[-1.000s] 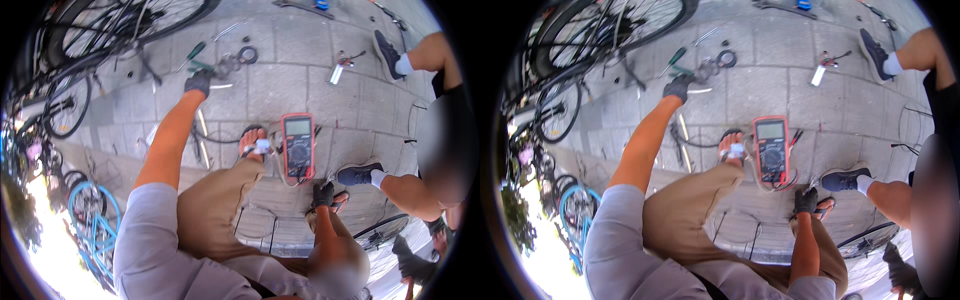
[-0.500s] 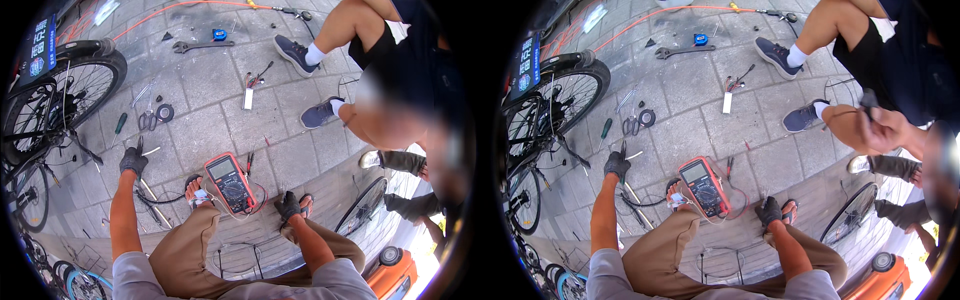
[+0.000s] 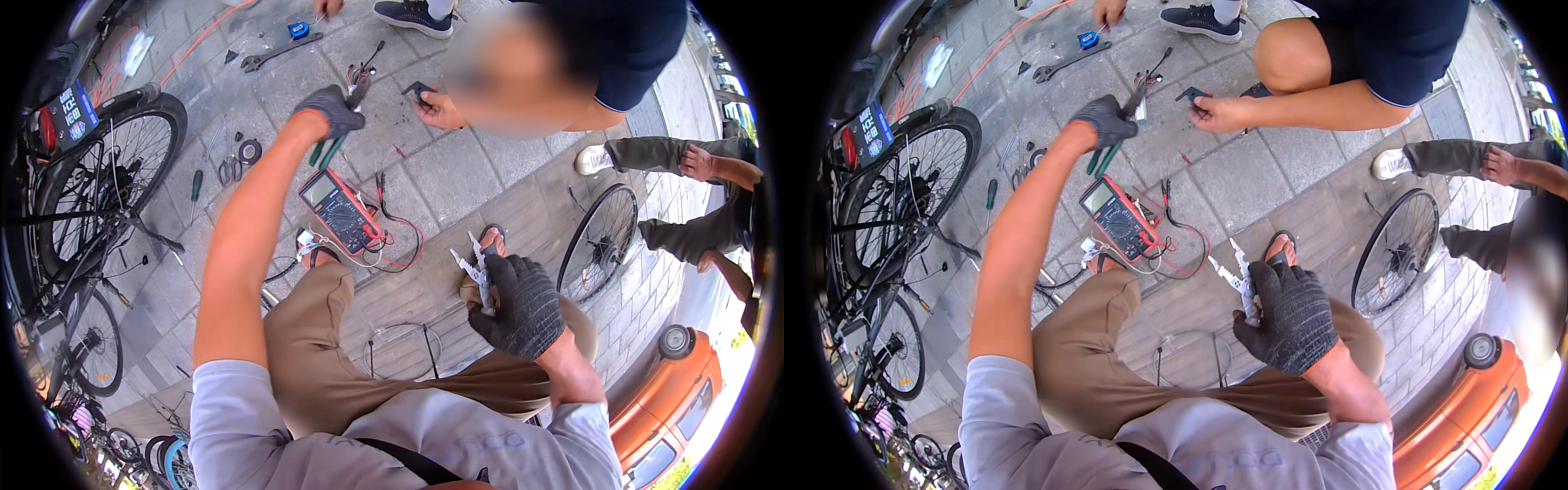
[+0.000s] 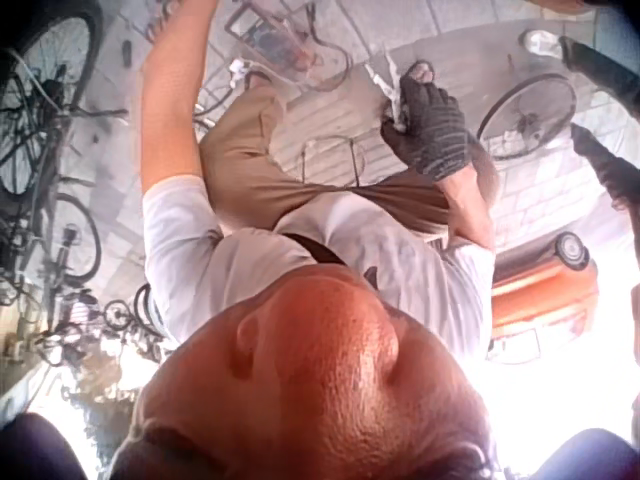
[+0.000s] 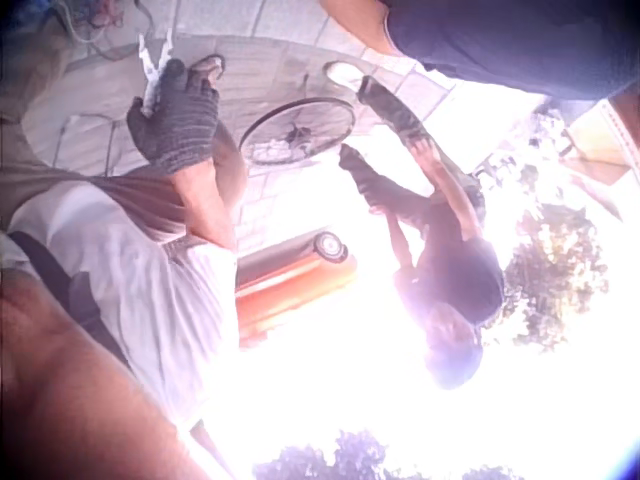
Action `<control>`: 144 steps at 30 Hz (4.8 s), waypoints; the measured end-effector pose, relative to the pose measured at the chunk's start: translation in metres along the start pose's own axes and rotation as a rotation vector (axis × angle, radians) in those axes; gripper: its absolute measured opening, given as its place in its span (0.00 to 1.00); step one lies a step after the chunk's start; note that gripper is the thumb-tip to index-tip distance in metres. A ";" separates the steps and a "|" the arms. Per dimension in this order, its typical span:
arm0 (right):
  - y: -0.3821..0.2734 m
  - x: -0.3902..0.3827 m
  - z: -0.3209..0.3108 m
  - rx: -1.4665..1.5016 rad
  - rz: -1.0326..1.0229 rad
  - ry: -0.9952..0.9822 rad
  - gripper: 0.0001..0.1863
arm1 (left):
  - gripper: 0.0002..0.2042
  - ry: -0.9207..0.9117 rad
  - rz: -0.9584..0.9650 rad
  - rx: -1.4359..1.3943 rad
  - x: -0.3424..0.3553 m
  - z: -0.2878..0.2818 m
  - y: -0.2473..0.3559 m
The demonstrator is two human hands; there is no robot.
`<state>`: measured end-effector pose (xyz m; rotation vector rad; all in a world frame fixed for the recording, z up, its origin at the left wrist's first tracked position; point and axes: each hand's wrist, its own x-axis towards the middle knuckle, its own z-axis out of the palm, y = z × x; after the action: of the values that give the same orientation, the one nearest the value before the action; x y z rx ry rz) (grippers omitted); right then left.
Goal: The person sits on the sidewalk and works on the electrical wiring of a bicycle, using pliers to strip wire insulation and a multimeter to test connections. They manipulate small wires and connectors while a coworker assists with holding parts.
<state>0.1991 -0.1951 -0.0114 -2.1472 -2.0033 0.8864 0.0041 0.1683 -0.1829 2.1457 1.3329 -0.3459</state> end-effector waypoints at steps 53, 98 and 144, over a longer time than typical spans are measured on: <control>0.039 -0.042 -0.021 -0.117 0.027 0.198 0.28 | 0.17 0.353 -0.006 -0.852 -0.024 0.349 0.136; -0.033 -0.020 0.009 0.094 -0.224 0.083 0.25 | 0.15 -0.251 0.481 0.297 -0.301 0.070 0.137; 0.045 0.049 0.328 -0.275 0.655 -0.417 0.43 | 0.08 -0.060 0.456 -0.075 -0.320 0.111 0.149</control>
<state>0.0896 -0.2623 -0.3205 -3.0827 -1.6337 1.2835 -0.0050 -0.1807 -0.0604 2.2749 0.7761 -0.1694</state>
